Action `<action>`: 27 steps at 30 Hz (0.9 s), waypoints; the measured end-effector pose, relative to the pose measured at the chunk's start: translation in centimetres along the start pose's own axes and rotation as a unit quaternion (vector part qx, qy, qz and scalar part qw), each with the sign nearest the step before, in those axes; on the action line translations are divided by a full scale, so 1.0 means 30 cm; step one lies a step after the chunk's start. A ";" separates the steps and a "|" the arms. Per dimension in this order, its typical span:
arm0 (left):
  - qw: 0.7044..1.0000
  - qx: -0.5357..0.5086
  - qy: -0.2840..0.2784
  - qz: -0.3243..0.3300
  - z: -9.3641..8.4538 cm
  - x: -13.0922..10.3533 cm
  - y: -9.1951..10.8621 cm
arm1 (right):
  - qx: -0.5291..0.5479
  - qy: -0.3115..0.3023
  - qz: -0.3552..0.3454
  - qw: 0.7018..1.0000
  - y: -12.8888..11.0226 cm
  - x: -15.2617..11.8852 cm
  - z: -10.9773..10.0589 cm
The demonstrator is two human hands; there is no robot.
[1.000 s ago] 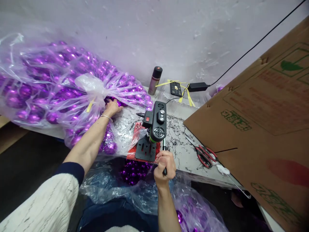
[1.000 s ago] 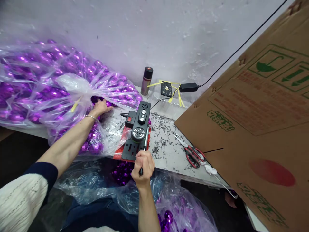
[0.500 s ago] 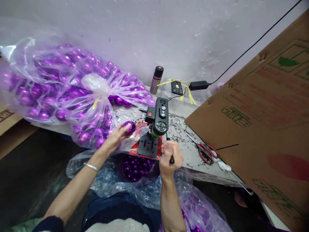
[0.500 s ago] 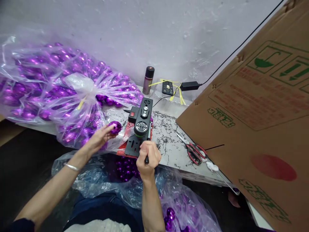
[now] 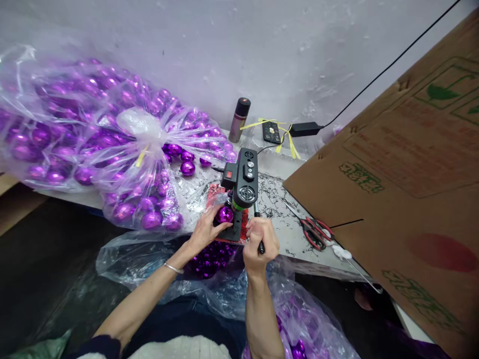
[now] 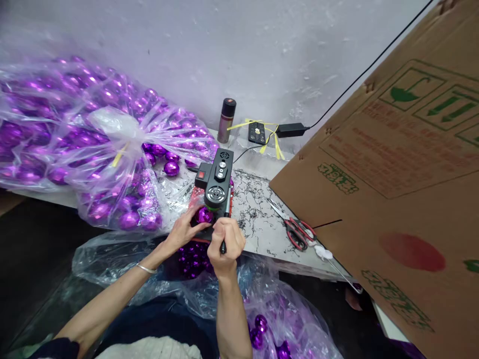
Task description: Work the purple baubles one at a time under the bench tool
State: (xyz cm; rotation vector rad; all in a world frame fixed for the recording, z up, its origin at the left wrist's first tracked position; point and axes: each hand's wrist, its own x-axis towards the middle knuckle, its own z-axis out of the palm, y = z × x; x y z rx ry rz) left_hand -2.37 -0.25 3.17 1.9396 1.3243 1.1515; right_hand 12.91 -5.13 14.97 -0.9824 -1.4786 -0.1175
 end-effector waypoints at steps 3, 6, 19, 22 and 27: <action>1.000 0.010 0.003 0.003 0.011 -0.012 0.012 | 0.007 -0.002 -0.007 1.000 0.003 -0.004 0.000; 1.000 0.013 0.003 0.009 0.020 -0.007 0.015 | 0.010 0.000 -0.010 1.000 0.005 -0.006 0.001; 0.999 0.012 0.025 0.028 0.089 -0.021 -0.003 | -0.007 0.002 -0.011 1.000 -0.001 -0.008 0.003; 0.998 0.015 0.044 0.031 0.109 -0.034 -0.018 | -0.003 0.005 -0.006 1.000 0.000 -0.014 0.004; 0.996 0.039 0.067 0.032 0.136 -0.037 -0.032 | -0.004 0.006 0.006 1.000 0.008 -0.040 0.004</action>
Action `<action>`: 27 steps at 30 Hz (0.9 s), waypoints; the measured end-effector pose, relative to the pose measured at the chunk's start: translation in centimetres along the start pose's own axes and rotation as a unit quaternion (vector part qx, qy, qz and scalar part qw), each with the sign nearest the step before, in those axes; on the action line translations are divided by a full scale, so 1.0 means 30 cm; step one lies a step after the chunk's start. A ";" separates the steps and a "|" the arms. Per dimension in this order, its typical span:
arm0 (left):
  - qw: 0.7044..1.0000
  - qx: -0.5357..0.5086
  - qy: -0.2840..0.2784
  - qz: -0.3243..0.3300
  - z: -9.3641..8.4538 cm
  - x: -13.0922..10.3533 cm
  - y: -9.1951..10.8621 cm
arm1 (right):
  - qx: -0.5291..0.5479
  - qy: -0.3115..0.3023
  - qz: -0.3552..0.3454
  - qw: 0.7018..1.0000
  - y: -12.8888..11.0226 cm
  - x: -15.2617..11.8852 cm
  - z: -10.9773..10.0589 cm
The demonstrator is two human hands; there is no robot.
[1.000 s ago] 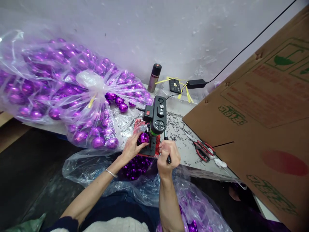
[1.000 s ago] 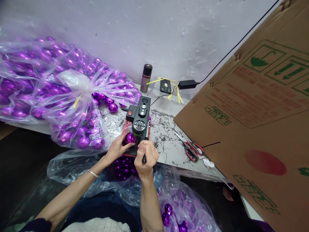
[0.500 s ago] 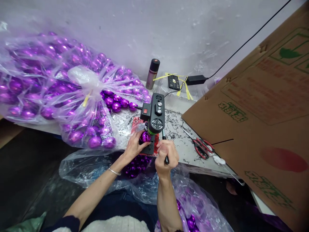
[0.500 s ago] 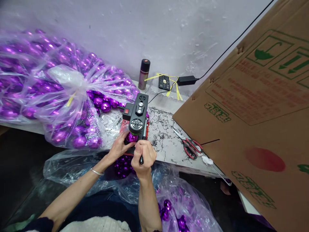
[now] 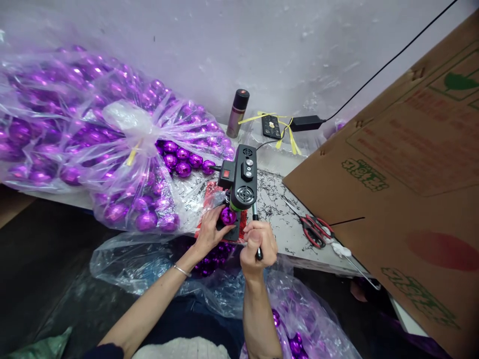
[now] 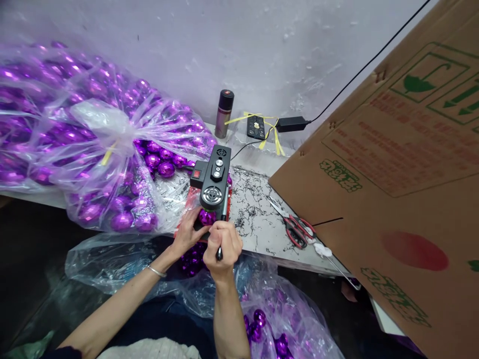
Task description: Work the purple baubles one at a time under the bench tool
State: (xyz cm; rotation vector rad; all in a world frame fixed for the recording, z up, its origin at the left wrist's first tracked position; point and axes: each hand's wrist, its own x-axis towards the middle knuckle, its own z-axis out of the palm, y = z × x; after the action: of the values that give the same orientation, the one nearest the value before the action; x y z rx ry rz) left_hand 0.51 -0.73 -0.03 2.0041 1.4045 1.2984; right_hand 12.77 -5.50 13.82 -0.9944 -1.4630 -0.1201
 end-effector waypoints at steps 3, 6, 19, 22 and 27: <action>1.000 0.007 0.012 0.009 0.008 -0.004 0.000 | -0.002 -0.002 -0.007 1.000 0.019 -0.035 0.008; 1.000 0.010 0.025 0.015 0.012 -0.008 0.004 | -0.012 0.014 -0.029 0.999 0.047 -0.078 0.025; 1.000 -0.001 -0.003 -0.004 -0.004 -0.001 0.023 | -0.003 0.051 0.005 0.999 0.077 -0.146 0.055; 1.000 -0.008 -0.015 -0.018 -0.006 0.002 0.024 | 0.004 0.062 -0.007 0.998 0.088 -0.152 0.063; 0.999 -0.021 -0.016 -0.019 -0.009 0.008 0.026 | 0.014 0.075 -0.020 0.997 0.105 -0.157 0.075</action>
State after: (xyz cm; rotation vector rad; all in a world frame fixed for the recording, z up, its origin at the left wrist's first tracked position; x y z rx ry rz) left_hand 0.72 -0.92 0.77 1.9538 1.3815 1.2635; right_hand 12.19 -4.46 7.84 -0.9138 -1.3444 -0.1991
